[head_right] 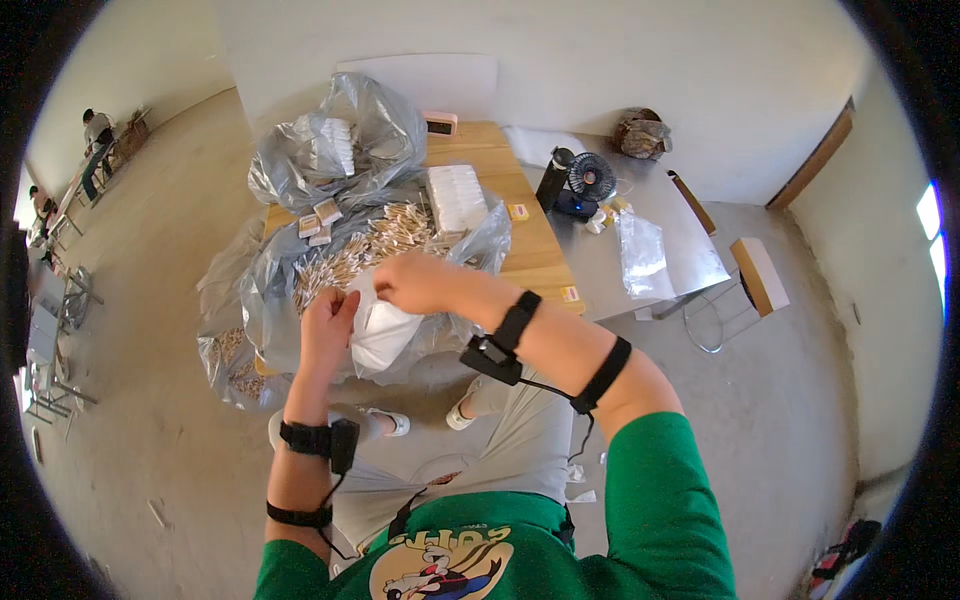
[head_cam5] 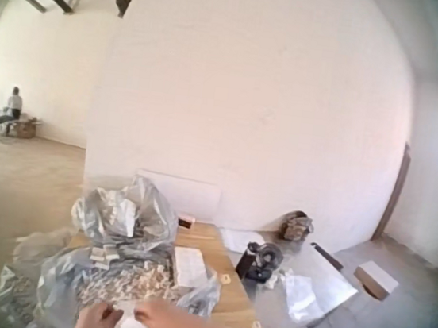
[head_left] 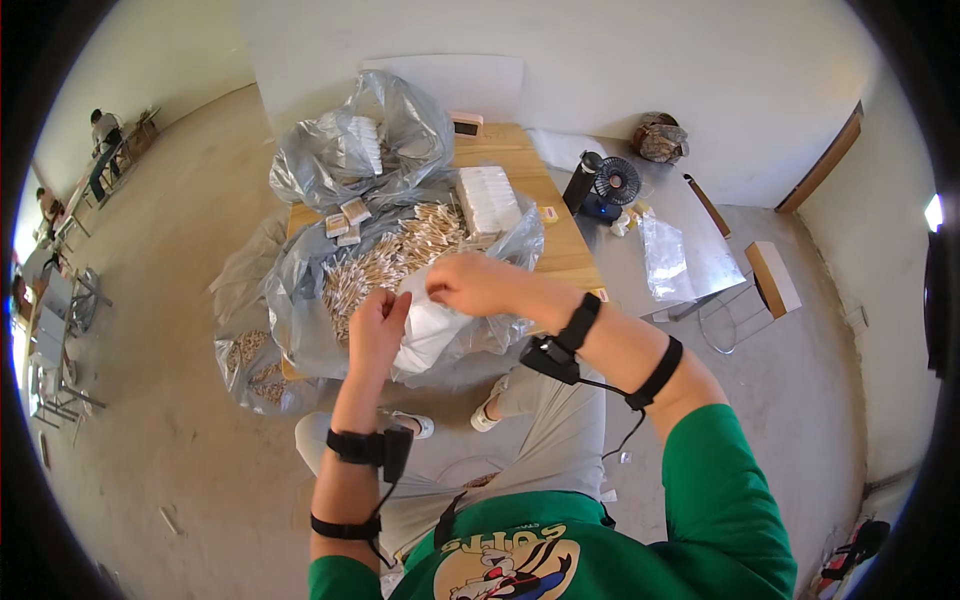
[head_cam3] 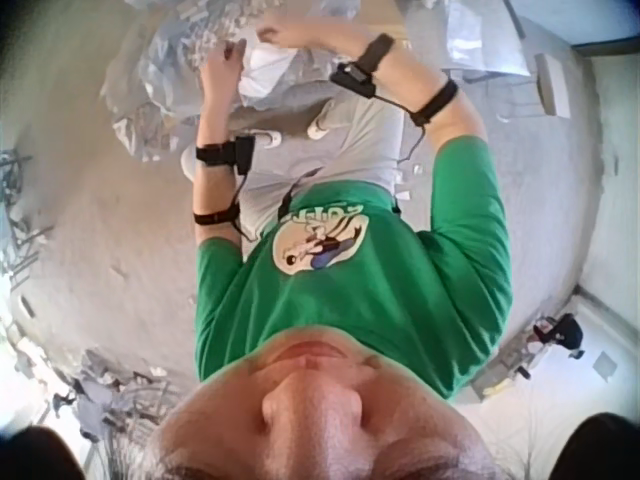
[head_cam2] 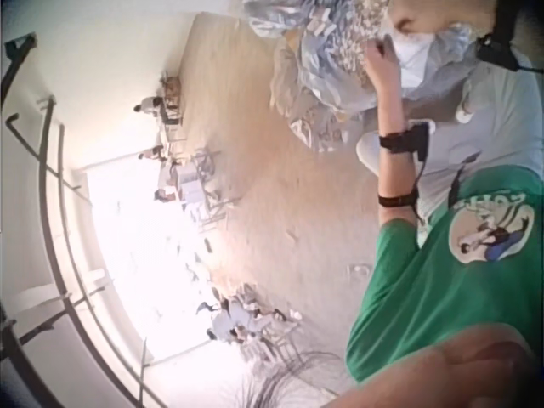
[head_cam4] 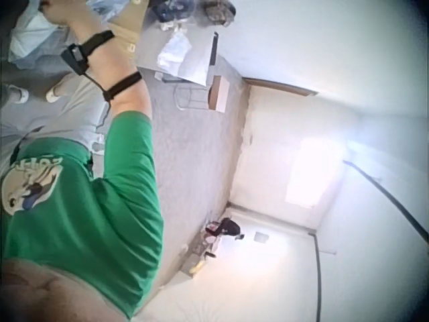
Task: Manually sorting and packaging small components into plastic bags in a factory or warehouse setting.
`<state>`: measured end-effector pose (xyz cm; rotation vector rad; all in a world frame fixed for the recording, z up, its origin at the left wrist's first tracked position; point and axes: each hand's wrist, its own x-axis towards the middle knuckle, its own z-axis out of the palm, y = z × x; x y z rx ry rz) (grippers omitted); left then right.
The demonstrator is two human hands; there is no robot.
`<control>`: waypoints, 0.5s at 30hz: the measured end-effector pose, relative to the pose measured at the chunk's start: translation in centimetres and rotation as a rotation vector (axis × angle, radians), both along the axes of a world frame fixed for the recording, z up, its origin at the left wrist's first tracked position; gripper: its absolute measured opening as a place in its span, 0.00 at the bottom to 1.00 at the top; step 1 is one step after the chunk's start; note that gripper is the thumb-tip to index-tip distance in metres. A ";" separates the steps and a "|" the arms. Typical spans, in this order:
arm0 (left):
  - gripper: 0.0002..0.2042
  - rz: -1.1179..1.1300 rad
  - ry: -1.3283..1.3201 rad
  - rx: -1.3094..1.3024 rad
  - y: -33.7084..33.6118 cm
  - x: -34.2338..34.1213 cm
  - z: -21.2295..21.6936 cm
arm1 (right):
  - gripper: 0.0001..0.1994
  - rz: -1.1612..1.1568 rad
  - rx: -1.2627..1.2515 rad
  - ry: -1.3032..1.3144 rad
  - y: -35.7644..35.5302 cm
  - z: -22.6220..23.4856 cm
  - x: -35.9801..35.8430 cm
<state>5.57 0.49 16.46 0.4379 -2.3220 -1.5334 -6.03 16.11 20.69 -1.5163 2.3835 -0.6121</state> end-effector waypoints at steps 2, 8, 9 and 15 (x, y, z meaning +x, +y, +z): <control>0.13 -0.037 -0.032 -0.021 -0.9 -0.7 0.8 | 0.10 -0.017 -0.098 0.015 2.2 2.8 0.8; 0.13 -0.152 -0.055 -0.131 -3.2 -2.4 1.8 | 0.16 0.136 -0.023 0.454 4.1 1.3 1.0; 0.12 -0.209 -0.067 -0.115 -3.3 -2.7 2.0 | 0.13 0.161 -0.075 0.521 3.8 0.4 0.2; 0.16 -0.264 -0.057 -0.040 -6.8 -0.9 5.5 | 0.11 0.022 -0.040 0.287 0.8 1.7 -1.3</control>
